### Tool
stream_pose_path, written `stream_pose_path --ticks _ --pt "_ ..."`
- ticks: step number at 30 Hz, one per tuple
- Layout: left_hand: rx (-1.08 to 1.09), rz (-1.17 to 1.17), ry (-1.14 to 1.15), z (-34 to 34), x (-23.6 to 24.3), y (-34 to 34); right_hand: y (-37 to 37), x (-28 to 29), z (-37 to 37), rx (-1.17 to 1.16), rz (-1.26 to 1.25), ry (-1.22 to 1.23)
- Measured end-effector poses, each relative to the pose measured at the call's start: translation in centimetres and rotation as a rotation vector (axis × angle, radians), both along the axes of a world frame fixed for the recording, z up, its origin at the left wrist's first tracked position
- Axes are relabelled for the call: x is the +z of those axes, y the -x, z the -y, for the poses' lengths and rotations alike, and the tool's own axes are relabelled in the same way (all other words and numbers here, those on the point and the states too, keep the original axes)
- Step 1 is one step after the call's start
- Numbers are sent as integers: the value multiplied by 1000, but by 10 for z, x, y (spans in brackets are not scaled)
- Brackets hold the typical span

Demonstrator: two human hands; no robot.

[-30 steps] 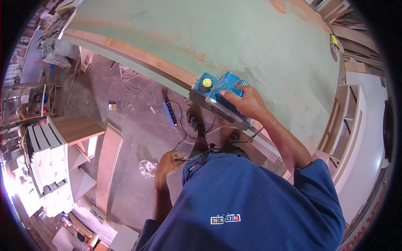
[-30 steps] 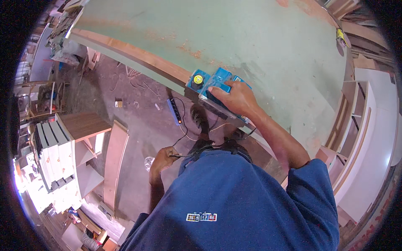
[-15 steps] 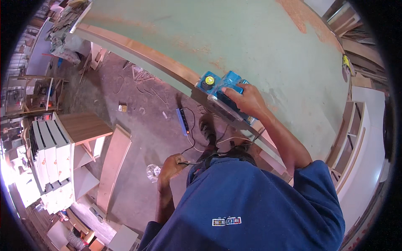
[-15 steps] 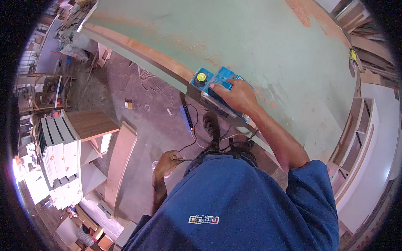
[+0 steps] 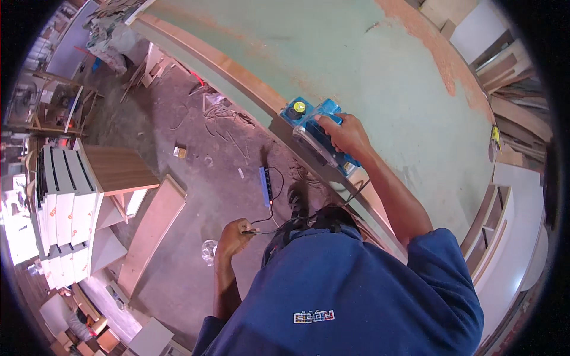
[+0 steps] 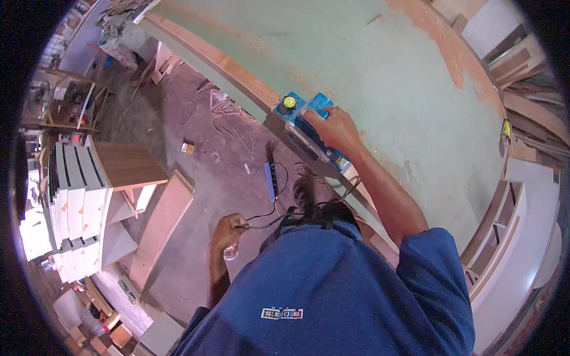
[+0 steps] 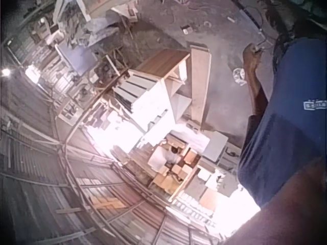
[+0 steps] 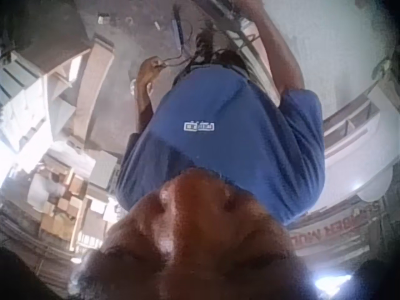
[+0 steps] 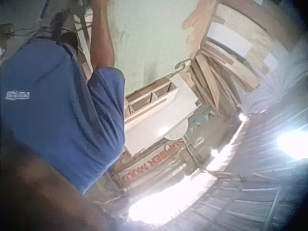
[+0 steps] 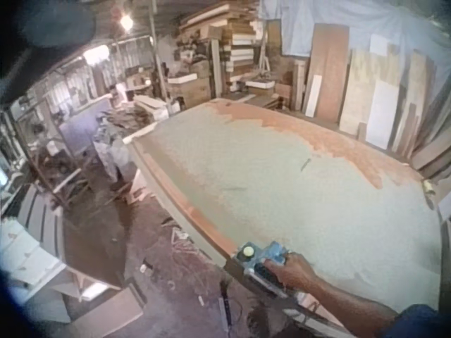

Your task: The person selects a long wooden plank from a storage area, carries it to a workbench, and uses a handheld electric planer to smooth one of its edges.

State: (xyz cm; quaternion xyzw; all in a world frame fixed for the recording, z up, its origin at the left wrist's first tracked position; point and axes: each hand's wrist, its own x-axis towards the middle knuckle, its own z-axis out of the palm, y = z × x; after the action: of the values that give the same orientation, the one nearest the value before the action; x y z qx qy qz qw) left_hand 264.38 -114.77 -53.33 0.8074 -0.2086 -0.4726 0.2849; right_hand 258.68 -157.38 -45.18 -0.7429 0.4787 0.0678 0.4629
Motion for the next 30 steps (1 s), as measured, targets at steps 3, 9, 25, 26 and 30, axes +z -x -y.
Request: stream_pose_path --ticks 3,9,25,26,30 --pt "91 -43 -22 5 5 -13 -29 -8 9 48 -16 3" --pt "222 -21 -105 27 -10 -23 -81 -41 42 122 22 -10" --pt "540 148 -91 35 0 -175 -279 -82 66 192 58 81" --pt "547 165 -74 35 -4 -190 -293 -81 67 196 63 78" --pt "565 197 -79 29 -14 -248 -343 -81 69 230 39 101"
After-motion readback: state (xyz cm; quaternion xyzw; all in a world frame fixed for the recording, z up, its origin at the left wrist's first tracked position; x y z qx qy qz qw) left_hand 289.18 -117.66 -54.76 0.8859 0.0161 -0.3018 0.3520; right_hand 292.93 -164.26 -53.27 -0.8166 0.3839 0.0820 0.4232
